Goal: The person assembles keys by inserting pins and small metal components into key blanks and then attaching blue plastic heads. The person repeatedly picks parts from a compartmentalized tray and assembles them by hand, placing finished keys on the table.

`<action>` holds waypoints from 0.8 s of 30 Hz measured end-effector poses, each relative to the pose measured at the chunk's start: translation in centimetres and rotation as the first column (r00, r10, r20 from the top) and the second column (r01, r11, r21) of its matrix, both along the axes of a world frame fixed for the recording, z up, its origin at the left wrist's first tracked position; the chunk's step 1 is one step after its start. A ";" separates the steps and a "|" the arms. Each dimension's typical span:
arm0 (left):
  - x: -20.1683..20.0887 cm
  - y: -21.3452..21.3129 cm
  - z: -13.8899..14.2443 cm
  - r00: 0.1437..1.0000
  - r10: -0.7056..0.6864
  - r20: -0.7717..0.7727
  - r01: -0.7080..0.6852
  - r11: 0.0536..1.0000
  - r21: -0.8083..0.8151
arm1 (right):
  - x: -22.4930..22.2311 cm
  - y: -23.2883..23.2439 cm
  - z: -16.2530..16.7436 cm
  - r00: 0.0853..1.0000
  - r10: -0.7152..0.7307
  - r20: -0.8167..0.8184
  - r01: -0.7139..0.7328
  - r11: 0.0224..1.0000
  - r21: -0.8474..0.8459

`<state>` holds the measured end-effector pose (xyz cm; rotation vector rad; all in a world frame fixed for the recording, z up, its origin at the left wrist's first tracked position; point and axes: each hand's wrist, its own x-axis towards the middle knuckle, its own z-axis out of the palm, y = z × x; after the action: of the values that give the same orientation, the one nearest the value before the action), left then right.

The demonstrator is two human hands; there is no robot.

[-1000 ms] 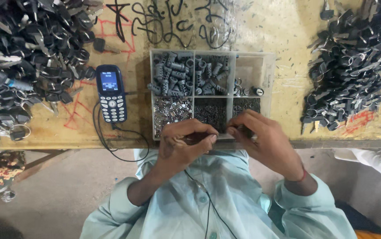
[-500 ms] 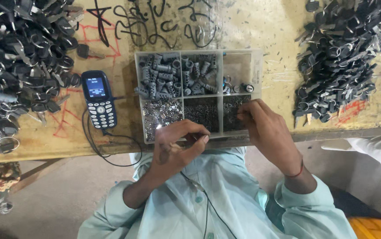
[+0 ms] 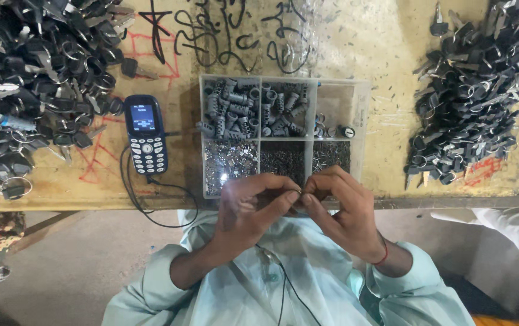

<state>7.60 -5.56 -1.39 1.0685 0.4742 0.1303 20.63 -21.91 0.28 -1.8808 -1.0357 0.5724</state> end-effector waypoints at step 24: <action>-0.4 1.4 -2.8 0.993 -0.116 -0.005 0.115 0.985 -0.131 | 5.9 7.5 0.1 0.863 0.225 0.452 -0.120 0.961 -0.250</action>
<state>7.17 -4.15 -4.23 0.9663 0.4249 -0.0100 26.51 -14.39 0.38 -2.1955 -1.5291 0.3309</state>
